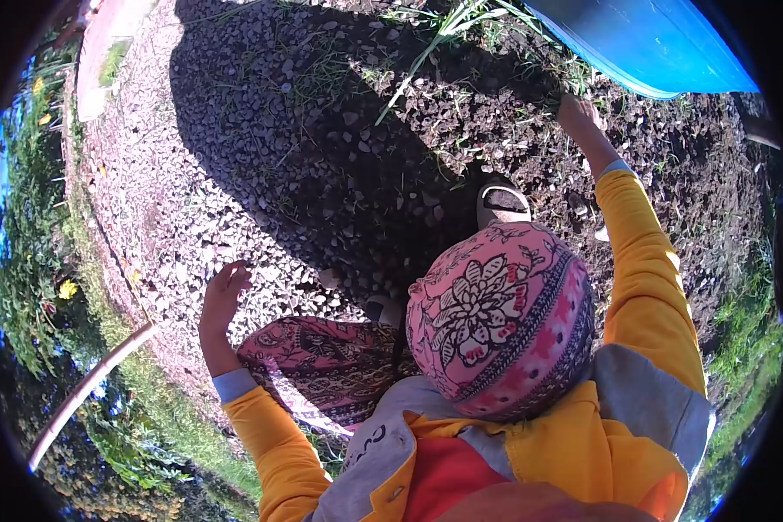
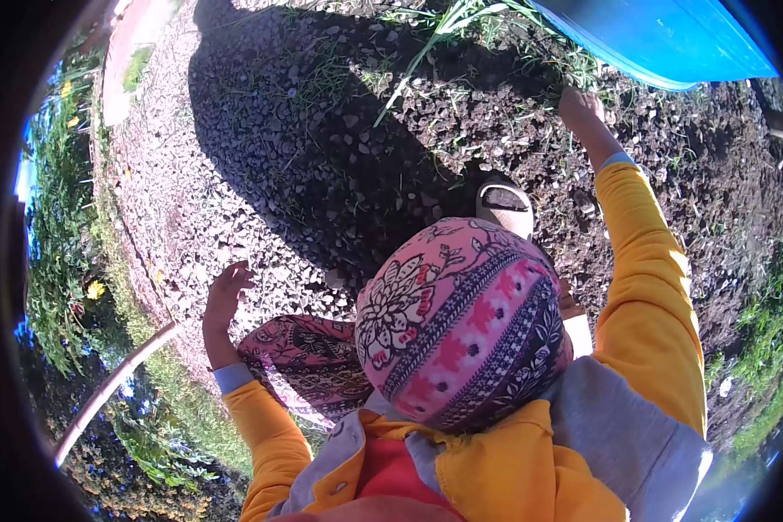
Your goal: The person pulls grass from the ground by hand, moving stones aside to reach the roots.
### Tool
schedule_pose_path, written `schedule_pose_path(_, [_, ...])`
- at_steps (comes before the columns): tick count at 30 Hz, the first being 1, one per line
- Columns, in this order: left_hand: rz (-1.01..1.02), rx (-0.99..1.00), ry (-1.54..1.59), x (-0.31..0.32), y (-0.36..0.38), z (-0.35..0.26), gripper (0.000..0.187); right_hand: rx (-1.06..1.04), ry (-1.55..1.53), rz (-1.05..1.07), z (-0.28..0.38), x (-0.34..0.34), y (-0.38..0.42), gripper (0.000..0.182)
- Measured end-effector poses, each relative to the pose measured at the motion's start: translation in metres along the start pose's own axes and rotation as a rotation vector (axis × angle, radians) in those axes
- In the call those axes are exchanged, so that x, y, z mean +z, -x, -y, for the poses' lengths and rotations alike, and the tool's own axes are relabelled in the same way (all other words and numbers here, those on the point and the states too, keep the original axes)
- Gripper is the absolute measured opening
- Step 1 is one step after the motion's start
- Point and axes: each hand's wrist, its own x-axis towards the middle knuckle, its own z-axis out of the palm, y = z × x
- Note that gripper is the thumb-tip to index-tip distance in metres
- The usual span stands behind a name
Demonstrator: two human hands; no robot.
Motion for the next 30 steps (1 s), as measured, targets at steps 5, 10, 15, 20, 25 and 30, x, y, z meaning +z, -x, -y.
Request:
schedule_pose_path(5, [0.011,-0.013,0.036,0.001,0.0,0.001,0.037,0.027,0.062,0.055,0.009,-0.001,0.013,0.029])
schedule_pose_path(10, [0.022,-0.052,0.084,-0.002,-0.003,0.007,0.039,-0.11,0.017,-0.036,0.005,0.007,0.021,0.022])
schedule_pose_path(15, [0.005,-0.023,-0.014,0.004,-0.001,-0.009,0.037,-0.173,-0.122,-0.193,0.0,0.017,0.017,0.02])
schedule_pose_path(20, [-0.023,-0.08,-0.097,-0.002,0.007,-0.017,0.042,-0.097,0.11,0.024,-0.049,0.048,-0.033,0.036])
schedule_pose_path(25, [-0.006,0.064,-0.178,-0.007,-0.004,0.009,0.038,-0.477,0.352,-0.334,-0.157,0.114,-0.105,0.027])
schedule_pose_path(30, [-0.06,0.151,-0.284,-0.005,-0.007,0.012,0.037,-0.371,0.403,-0.083,-0.121,0.072,-0.106,0.027])
